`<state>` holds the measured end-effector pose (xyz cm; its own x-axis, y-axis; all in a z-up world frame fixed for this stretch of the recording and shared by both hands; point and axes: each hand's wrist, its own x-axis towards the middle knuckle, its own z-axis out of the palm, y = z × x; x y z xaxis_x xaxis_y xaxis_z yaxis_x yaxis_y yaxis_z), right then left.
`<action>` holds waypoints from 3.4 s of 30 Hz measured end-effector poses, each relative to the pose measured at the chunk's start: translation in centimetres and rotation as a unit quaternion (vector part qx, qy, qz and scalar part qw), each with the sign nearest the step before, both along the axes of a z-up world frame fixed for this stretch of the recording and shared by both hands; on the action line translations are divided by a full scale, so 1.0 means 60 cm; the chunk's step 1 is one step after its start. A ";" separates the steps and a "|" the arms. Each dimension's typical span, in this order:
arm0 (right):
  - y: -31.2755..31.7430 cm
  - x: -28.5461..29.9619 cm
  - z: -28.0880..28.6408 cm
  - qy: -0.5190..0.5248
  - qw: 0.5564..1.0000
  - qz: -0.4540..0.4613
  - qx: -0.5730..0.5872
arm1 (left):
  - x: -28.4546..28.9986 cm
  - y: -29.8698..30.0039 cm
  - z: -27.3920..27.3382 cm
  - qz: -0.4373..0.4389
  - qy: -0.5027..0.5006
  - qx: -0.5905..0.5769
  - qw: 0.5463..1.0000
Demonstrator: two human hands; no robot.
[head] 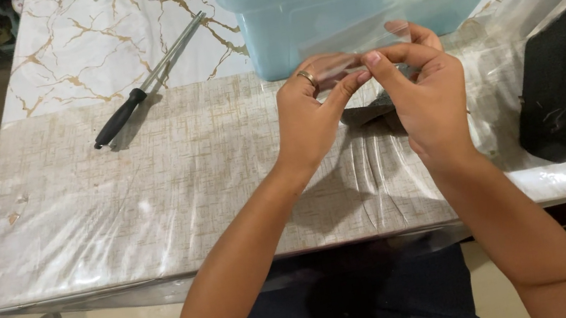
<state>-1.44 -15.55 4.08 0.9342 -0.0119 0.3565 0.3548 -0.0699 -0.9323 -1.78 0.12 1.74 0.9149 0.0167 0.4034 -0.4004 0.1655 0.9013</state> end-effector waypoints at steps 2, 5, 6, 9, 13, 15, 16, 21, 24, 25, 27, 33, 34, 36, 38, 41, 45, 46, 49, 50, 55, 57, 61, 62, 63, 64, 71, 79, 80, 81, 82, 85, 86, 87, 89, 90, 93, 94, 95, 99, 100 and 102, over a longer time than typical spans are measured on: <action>0.001 -0.002 0.000 -0.007 1.000 0.005 0.010 | -0.004 0.001 0.005 0.028 -0.023 0.046 0.998; 0.002 0.000 -0.008 -0.004 1.000 0.003 0.020 | -0.006 0.002 0.005 0.048 -0.048 0.068 0.995; 0.001 0.001 -0.010 -0.005 1.000 0.004 0.020 | -0.006 0.002 0.005 0.049 -0.049 0.068 0.995; 0.002 0.001 -0.013 -0.018 0.999 0.018 0.034 | -0.006 -0.001 0.004 0.061 -0.053 0.060 0.995; 0.002 0.003 -0.018 -0.040 0.999 0.007 0.019 | -0.002 -0.004 -0.003 0.085 -0.060 0.037 0.994; 0.004 0.002 -0.019 -0.049 0.999 0.009 0.011 | -0.001 -0.005 -0.006 0.099 -0.067 0.032 0.992; 0.006 -0.001 -0.015 -0.046 0.999 -0.008 -0.002 | -0.001 -0.005 -0.008 0.104 -0.069 0.034 0.992; 0.018 -0.012 -0.003 -0.038 0.998 -0.035 -0.017 | -0.004 -0.002 -0.007 0.130 -0.095 0.056 0.985; 0.023 -0.013 -0.003 0.012 0.997 -0.075 -0.007 | -0.013 0.000 -0.001 0.139 -0.101 0.070 0.983; 0.014 -0.001 -0.028 -0.023 0.999 -0.040 0.026 | -0.015 0.000 -0.001 0.138 -0.104 0.064 0.983; 0.007 0.013 -0.046 -0.058 0.996 -0.003 0.061 | -0.013 0.002 -0.002 0.139 -0.108 0.059 0.983; -0.009 0.028 -0.031 -0.051 0.986 0.003 0.161 | -0.003 0.009 0.005 0.162 -0.076 0.054 0.982; -0.016 0.038 -0.045 -0.009 0.982 0.049 0.183 | 0.000 0.008 0.000 0.154 -0.083 0.059 0.983; -0.028 0.055 -0.069 0.034 0.973 0.097 0.205 | 0.001 0.007 -0.007 0.147 -0.090 0.067 0.983; -0.039 0.069 -0.092 0.096 0.973 0.111 0.177 | 0.001 0.005 -0.013 0.105 -0.107 0.074 0.986; -0.042 0.069 -0.078 0.091 0.978 0.122 0.145 | 0.006 0.004 -0.019 0.072 -0.092 0.053 0.992; -0.045 0.069 -0.076 0.072 0.976 0.143 0.149 | 0.016 0.004 -0.027 0.055 -0.084 0.040 0.994; -0.041 0.066 -0.070 0.075 0.976 0.132 0.154 | 0.017 0.004 -0.027 0.047 -0.074 0.039 0.995; -0.028 0.054 -0.058 0.061 0.980 0.112 0.152 | 0.018 0.004 -0.029 0.037 -0.057 0.036 0.997; -0.024 0.050 -0.055 0.044 0.983 0.104 0.143 | 0.019 0.004 -0.031 0.034 -0.051 0.034 0.998; -0.015 0.050 -0.067 0.035 0.991 0.081 0.100 | 0.028 -0.001 -0.042 0.031 -0.016 0.008 0.999; -0.014 0.049 -0.074 0.042 0.992 0.077 0.093 | 0.026 0.000 -0.037 0.031 0.000 0.000 1.000; -0.007 0.043 -0.075 -0.024 0.996 0.080 0.026 | 0.023 -0.001 -0.028 0.051 0.052 -0.004 0.997; -0.005 0.041 -0.073 -0.016 0.997 0.078 0.019 | 0.023 -0.001 -0.027 0.058 0.068 -0.007 0.996; -0.004 0.042 -0.076 -0.016 0.997 0.076 0.020 | 0.028 -0.001 -0.035 0.056 0.068 -0.006 0.996; -0.004 0.044 -0.078 -0.035 0.996 0.083 0.010 | 0.034 0.000 -0.044 0.049 0.068 -0.026 0.996; 0.001 0.036 -0.069 -0.031 0.993 0.109 0.022 | 0.028 0.003 -0.032 0.064 0.081 -0.031 0.994; 0.000 0.029 -0.055 0.002 0.995 0.096 -0.017 | 0.035 0.007 -0.027 0.044 0.092 -0.086 0.991; 0.000 0.030 -0.055 0.012 0.995 0.099 -0.004 | 0.036 0.008 -0.027 0.026 0.089 -0.123 0.988; -0.002 0.034 -0.063 0.012 0.995 0.098 -0.005 | 0.035 0.008 -0.028 0.024 0.089 -0.123 0.988; -0.004 0.037 -0.071 -0.019 0.994 0.103 -0.018 | 0.033 0.007 -0.029 0.033 0.090 -0.104 0.990; -0.006 0.039 -0.079 -0.070 0.991 0.102 -0.053 | 0.036 0.008 -0.041 0.054 0.088 -0.050 0.993; -0.006 0.038 -0.080 -0.089 0.989 0.096 -0.075 | 0.038 0.008 -0.047 0.067 0.086 -0.014 0.994; -0.003 0.035 -0.073 -0.088 0.989 0.094 -0.075 | 0.040 0.008 -0.047 0.065 0.086 -0.014 0.994; 0.003 0.030 -0.059 -0.006 0.993 0.122 0.003 | 0.045 0.006 -0.046 0.049 0.092 -0.072 0.992; 0.003 0.029 -0.059 -0.006 0.993 0.120 0.003 | 0.046 0.007 -0.045 0.047 0.092 -0.071 0.992; 0.002 0.032 -0.062 0.005 0.995 0.102 -0.007 | 0.044 0.007 -0.037 0.016 0.102 -0.144 0.984; 0.000 0.035 -0.066 -0.005 0.995 0.099 0.000 | 0.039 0.007 -0.031 0.017 0.103 -0.110 0.988; -0.001 0.038 -0.071 -0.014 0.995 0.096 0.007 | 0.034 0.006 -0.025 0.018 0.104 -0.075 0.992; -0.006 0.044 -0.072 0.011 0.995 0.096 0.032 | 0.032 0.009 -0.021 0.009 0.093 -0.002 0.996; -0.008 0.046 -0.074 0.012 0.992 0.111 0.056 | 0.033 0.009 -0.022 0.003 0.076 0.011 0.997; -0.012 0.051 -0.077 0.012 0.989 0.123 0.080 | 0.039 0.011 -0.032 -0.007 0.059 0.023 0.998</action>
